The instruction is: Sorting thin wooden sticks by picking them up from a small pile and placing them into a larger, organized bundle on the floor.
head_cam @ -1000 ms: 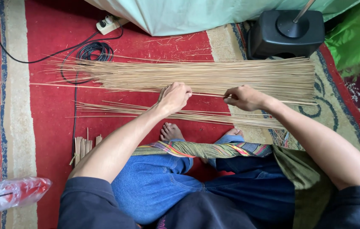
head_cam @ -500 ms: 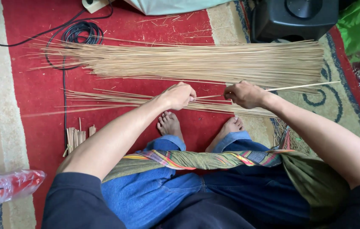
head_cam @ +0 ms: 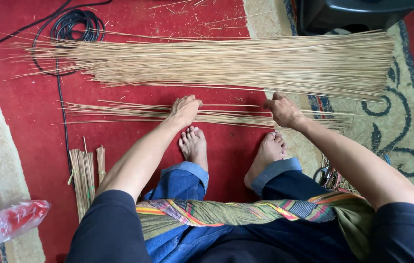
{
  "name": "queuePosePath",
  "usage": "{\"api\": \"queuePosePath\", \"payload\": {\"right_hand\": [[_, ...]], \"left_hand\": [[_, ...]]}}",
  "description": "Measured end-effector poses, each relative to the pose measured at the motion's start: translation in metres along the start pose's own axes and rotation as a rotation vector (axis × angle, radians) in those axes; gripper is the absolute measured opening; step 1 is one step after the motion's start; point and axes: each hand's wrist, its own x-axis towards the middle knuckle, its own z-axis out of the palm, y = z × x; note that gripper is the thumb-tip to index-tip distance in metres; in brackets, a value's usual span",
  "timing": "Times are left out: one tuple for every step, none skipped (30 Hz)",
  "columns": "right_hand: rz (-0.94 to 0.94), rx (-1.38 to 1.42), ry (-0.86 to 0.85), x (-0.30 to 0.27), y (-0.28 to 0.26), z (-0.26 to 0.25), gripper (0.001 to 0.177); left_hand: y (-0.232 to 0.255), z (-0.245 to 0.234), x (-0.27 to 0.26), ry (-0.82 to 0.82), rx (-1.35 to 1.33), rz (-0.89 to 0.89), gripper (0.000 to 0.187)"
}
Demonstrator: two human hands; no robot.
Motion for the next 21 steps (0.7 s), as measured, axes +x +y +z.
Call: {"api": "queuePosePath", "payload": {"right_hand": [[0.03, -0.031, -0.005, -0.001, 0.003, 0.005, 0.023], [0.061, -0.064, -0.01, -0.003, 0.006, 0.011, 0.024], [0.06, -0.065, -0.013, 0.004, 0.021, 0.028, 0.024], [0.083, -0.065, -0.033, 0.012, 0.034, 0.045, 0.023], [0.105, -0.064, -0.053, 0.019, 0.048, 0.062, 0.022], [0.103, -0.064, -0.055, 0.013, 0.039, 0.058, 0.022], [0.117, -0.121, -0.064, 0.006, 0.031, 0.053, 0.02], [0.13, -0.176, -0.073, -0.002, 0.021, 0.051, 0.02], [0.127, -0.174, -0.077, -0.006, 0.02, 0.055, 0.02], [0.125, -0.193, -0.079, -0.006, 0.018, 0.056, 0.02], [0.122, -0.212, -0.081, -0.007, 0.016, 0.057, 0.02], [0.123, -0.21, -0.075, -0.006, 0.016, 0.059, 0.02], [0.117, -0.209, -0.047, -0.005, 0.017, 0.061, 0.024], [0.114, -0.211, -0.02, -0.005, 0.019, 0.062, 0.03], [0.117, -0.211, -0.016, -0.005, 0.013, 0.052, 0.03], [0.095, -0.202, 0.029, -0.005, 0.005, 0.044, 0.034], [0.074, -0.194, 0.073, -0.004, -0.003, 0.036, 0.039], [0.071, -0.195, 0.075, 0.001, -0.007, 0.031, 0.039], [0.069, -0.193, 0.123, 0.006, -0.012, 0.027, 0.038], [0.066, -0.189, 0.172, 0.012, -0.016, 0.022, 0.038], [0.061, -0.19, 0.175, 0.02, -0.018, 0.023, 0.038]], "left_hand": [[-0.013, 0.017, 0.011, 0.012, -0.064, -0.033, 0.043], [-0.024, 0.036, 0.021, 0.025, -0.128, -0.066, 0.042], [-0.012, 0.027, 0.011, 0.023, -0.131, -0.067, 0.042], [0.0, 0.02, 0.001, 0.045, -0.196, -0.121, 0.044], [0.013, 0.012, -0.009, 0.068, -0.261, -0.176, 0.049], [-0.002, 0.036, 0.011, 0.067, -0.262, -0.179, 0.049], [-0.015, 0.059, 0.031, 0.083, -0.079, -0.082, 0.042], [-0.03, 0.084, 0.049, 0.095, 0.105, 0.014, 0.036], [-0.034, 0.097, 0.051, 0.091, 0.105, 0.01, 0.036], [-0.04, 0.104, 0.056, 0.083, 0.124, 0.021, 0.036], [-0.046, 0.111, 0.061, 0.074, 0.142, 0.031, 0.039], [-0.035, 0.092, 0.046, 0.077, 0.147, 0.032, 0.039], [-0.023, 0.073, 0.03, 0.074, 0.209, 0.039, 0.042], [-0.01, 0.055, 0.016, 0.071, 0.269, 0.047, 0.046], [-0.01, 0.053, 0.021, 0.074, 0.271, 0.05, 0.046], [-0.011, 0.051, 0.025, 0.068, 0.257, 0.039, 0.062], [-0.012, 0.049, 0.03, 0.062, 0.244, 0.029, 0.079], [-0.003, 0.035, 0.024, 0.065, 0.244, 0.027, 0.079], [0.006, 0.02, 0.018, 0.094, 0.195, 0.036, 0.072], [0.014, 0.004, 0.012, 0.123, 0.148, 0.045, 0.064], [0.018, -0.002, 0.011, 0.127, 0.149, 0.041, 0.064]]}}
